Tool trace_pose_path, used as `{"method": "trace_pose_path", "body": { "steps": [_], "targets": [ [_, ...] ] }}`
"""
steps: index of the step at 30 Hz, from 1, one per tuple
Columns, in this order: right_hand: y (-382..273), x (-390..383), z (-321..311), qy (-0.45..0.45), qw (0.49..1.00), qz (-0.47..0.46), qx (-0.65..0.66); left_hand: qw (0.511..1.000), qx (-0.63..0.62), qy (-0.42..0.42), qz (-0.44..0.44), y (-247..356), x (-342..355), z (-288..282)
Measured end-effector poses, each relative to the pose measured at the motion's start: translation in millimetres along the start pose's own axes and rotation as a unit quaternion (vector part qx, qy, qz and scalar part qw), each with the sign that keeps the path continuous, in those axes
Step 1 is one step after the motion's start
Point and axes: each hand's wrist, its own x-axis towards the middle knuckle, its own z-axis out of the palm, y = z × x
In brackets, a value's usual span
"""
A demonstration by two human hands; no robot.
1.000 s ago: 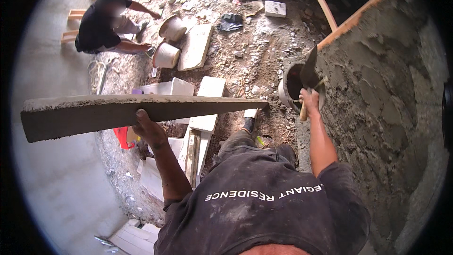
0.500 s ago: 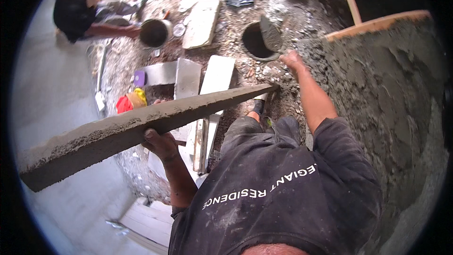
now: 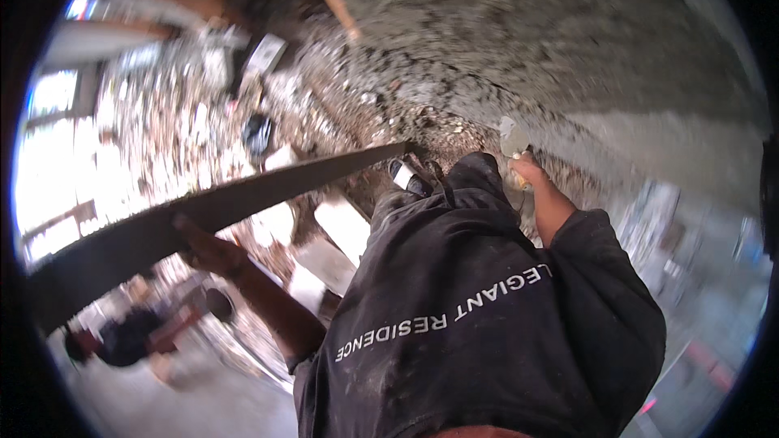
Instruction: The person scoops wet cement from a bucket with a trowel and applies it to a rough concrete wall, smoothing the surface. The person then uses a long straightedge to level the applied cement across the wall.
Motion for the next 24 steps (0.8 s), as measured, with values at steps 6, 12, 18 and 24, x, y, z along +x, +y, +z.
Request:
{"method": "trace_pose_path", "body": {
  "steps": [6, 12, 18, 24],
  "targets": [
    [198.3, -17.6, 37.0, 0.100, 0.953, -0.007, 0.286, 0.948, -0.197, -0.250, -0.020, 88.4, -15.5, 114.1],
    [269.0, -91.9, 105.2, 0.092, 0.993, 0.026, -0.064, 0.909, -0.147, -0.389, 0.019, 139.4, -47.3, 210.5],
    [228.1, -152.2, 198.3, 0.205, 0.675, 0.334, 0.625, 0.849, -0.168, -0.500, 0.034, 179.0, -102.7, 269.2],
    [199.0, -189.0, 320.9, 0.200, 0.426, 0.377, 0.798, 0.795, -0.193, -0.569, 0.084, 191.6, -135.6, 306.0]
  ]
}}
